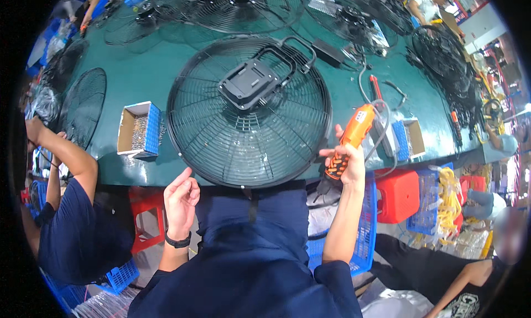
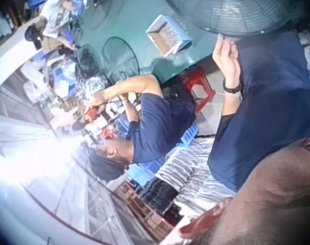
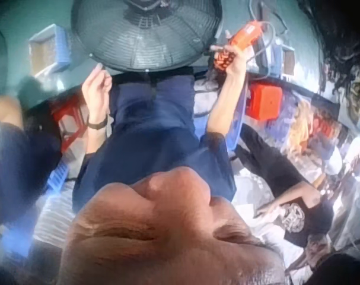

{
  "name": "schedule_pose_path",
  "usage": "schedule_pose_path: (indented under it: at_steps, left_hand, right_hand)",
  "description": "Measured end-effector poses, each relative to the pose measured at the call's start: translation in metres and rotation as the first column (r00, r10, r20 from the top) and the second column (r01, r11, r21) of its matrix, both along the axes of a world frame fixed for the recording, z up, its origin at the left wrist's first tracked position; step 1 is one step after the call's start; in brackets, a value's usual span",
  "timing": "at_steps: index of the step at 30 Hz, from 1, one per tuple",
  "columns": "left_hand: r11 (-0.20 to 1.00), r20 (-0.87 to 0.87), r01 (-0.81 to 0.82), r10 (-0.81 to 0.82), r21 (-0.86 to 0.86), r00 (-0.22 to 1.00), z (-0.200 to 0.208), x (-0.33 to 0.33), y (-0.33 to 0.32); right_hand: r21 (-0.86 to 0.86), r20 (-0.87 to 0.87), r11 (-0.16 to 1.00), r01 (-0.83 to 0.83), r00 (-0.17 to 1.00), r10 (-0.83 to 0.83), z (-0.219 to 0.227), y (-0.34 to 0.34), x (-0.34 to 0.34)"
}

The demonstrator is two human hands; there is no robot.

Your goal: Assembling fan grills and components at a workstation.

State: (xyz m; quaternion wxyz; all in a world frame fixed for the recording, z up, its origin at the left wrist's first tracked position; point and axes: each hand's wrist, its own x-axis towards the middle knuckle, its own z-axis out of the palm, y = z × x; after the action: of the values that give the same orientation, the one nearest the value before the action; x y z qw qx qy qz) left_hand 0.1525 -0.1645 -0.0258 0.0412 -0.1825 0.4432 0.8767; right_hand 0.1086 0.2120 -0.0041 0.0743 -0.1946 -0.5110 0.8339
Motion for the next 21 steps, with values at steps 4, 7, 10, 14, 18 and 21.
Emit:
schedule_pose_path:
  at_steps: [4,7,10,14,18,21]
  left_hand:
    - [0.997,-0.008,0.018,-0.018,-0.076,1.000,0.002,-0.009,0.001]
    - [0.978,-0.018,-0.009,0.005,-0.207,1.000,0.001,-0.026,-0.002]
    - [0.955,0.007,-0.095,0.101,-0.282,0.995,-0.001,-0.058,-0.014]
    - [0.972,-0.033,-0.093,0.088,-0.215,0.996,-0.004,-0.087,-0.025]
    - [0.984,-0.079,-0.160,0.154,-0.083,0.985,-0.010,-0.086,-0.022]
    - [0.978,-0.035,-0.204,0.202,-0.055,0.979,-0.013,-0.070,-0.019]
  right_hand:
    - [0.006,0.087,0.999,-0.037,0.996,0.036,-0.013,-0.011,0.000]
    - [-0.138,0.014,0.990,-0.011,1.000,0.013,-0.014,-0.022,0.027]
    - [-0.114,0.013,0.993,-0.022,1.000,0.023,-0.013,-0.045,0.053]
    - [-0.018,0.080,0.995,-0.094,0.992,0.095,-0.005,-0.068,0.071]
    - [0.037,0.055,0.994,-0.106,0.993,0.104,0.009,-0.065,0.073]
    - [0.038,0.052,0.992,-0.118,0.992,0.115,0.018,-0.058,0.067]
